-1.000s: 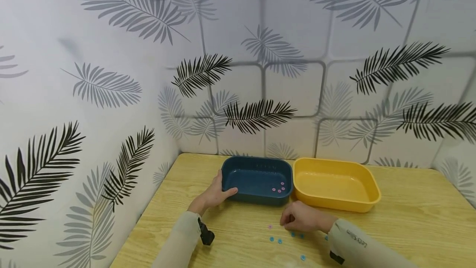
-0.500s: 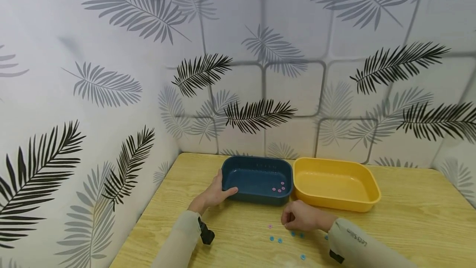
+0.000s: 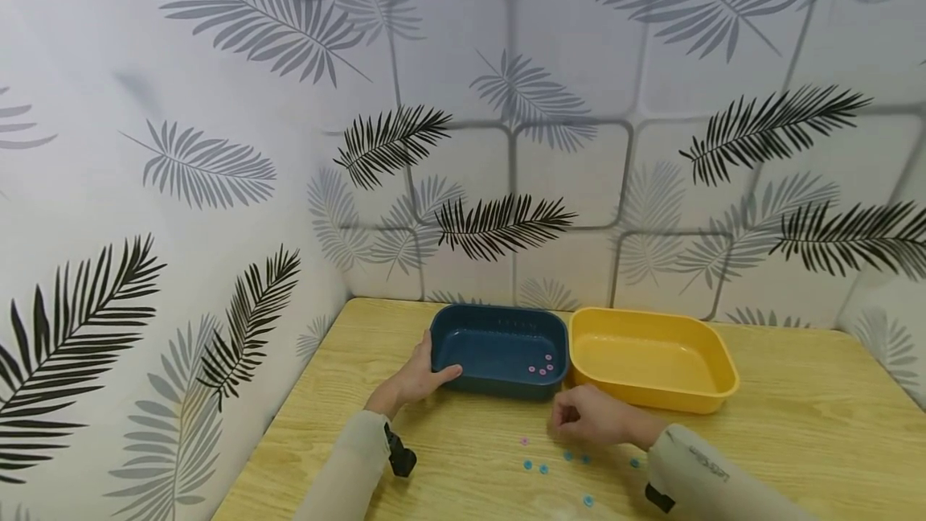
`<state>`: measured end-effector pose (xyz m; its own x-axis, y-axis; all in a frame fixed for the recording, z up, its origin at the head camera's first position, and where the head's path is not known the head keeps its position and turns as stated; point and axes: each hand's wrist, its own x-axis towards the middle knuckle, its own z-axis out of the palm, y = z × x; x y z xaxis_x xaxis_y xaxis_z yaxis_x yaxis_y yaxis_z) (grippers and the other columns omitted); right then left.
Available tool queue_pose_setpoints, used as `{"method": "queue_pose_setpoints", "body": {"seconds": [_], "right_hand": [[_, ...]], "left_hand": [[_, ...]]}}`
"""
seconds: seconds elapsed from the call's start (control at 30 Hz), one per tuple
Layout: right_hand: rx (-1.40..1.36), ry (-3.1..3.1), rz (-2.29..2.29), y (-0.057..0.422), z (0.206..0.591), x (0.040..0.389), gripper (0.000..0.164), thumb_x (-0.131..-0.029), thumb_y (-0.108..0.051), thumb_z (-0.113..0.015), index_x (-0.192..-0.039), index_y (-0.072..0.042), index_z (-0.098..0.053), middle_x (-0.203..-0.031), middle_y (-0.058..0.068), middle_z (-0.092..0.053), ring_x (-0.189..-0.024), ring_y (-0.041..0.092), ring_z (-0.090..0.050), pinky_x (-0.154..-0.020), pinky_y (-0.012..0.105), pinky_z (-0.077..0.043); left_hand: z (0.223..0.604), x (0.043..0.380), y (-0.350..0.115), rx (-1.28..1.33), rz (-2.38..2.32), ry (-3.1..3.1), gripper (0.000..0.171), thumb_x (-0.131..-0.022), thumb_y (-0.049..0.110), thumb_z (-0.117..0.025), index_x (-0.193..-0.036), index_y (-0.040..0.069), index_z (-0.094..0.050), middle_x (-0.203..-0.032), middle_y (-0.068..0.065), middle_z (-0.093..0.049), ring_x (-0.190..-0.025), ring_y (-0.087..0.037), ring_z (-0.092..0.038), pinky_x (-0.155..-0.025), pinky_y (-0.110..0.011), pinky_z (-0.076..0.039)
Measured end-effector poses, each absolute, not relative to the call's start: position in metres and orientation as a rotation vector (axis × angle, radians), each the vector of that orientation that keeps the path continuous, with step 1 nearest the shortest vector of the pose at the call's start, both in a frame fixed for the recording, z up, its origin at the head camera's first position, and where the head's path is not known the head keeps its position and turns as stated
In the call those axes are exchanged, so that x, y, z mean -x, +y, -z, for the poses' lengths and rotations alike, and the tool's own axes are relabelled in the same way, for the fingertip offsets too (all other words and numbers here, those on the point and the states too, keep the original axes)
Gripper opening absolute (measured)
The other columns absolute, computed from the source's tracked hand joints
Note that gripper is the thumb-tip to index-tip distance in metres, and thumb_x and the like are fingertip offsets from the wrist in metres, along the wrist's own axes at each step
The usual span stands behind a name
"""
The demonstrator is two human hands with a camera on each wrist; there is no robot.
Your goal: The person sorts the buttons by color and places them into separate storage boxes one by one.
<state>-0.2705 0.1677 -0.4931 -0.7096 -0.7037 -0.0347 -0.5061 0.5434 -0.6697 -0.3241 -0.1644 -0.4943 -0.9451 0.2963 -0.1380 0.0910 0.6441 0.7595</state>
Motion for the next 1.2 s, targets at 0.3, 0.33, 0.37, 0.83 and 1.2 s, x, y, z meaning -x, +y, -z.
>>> {"method": "queue_pose_setpoints", "body": {"seconds": [0.3,0.33,0.37,0.83,1.2], "right_hand": [[1.052,2.487,1.024,0.162,0.472,0.260,0.007,-0.088,-0.004,-0.067,-0.083,-0.010,-0.064,-0.074,-0.011,-0.059,-0.064,0.004,-0.053,-0.061,0.024,-0.050],[1.059,2.481,1.035,0.162,0.469,0.259,0.007,-0.087,-0.004,-0.066,-0.083,-0.009,-0.064,-0.075,-0.011,-0.060,-0.064,0.004,-0.053,-0.060,0.024,-0.050],[1.067,2.477,1.049,0.162,0.466,0.258,0.007,-0.087,-0.003,-0.066,-0.083,-0.009,-0.064,-0.075,-0.010,-0.060,-0.064,0.004,-0.054,-0.060,0.024,-0.050],[0.971,2.481,1.264,0.163,0.450,0.264,0.005,-0.090,-0.007,-0.065,-0.085,-0.007,-0.064,-0.075,-0.002,-0.064,-0.063,0.012,-0.053,-0.059,0.024,-0.048],[0.788,2.533,1.414,0.165,0.446,0.276,0.010,-0.089,-0.010,-0.067,-0.090,-0.001,-0.062,-0.083,0.011,-0.063,-0.067,0.020,-0.054,-0.057,0.023,-0.045]], "left_hand": [[0.495,0.322,-0.165,-0.302,-1.177,2.621,0.104,-0.089,0.051,-0.059,-0.151,0.009,0.013,-0.156,-0.019,0.004,-0.142,-0.037,-0.005,-0.108,-0.056,-0.017],[0.495,0.322,-0.165,-0.300,-1.179,2.621,0.104,-0.089,0.052,-0.059,-0.151,0.009,0.013,-0.156,-0.019,0.004,-0.141,-0.038,-0.006,-0.108,-0.056,-0.017],[0.495,0.322,-0.165,-0.297,-1.180,2.621,0.104,-0.088,0.053,-0.059,-0.151,0.010,0.013,-0.156,-0.019,0.005,-0.141,-0.038,-0.006,-0.108,-0.056,-0.018],[0.496,0.322,-0.165,-0.286,-1.196,2.612,0.103,-0.089,0.050,-0.059,-0.150,0.009,0.014,-0.156,-0.019,0.003,-0.142,-0.037,-0.005,-0.109,-0.055,-0.017],[0.495,0.321,-0.164,-0.278,-1.201,2.604,0.103,-0.090,0.050,-0.059,-0.150,0.010,0.014,-0.156,-0.019,0.003,-0.141,-0.037,-0.006,-0.109,-0.055,-0.017]]}}
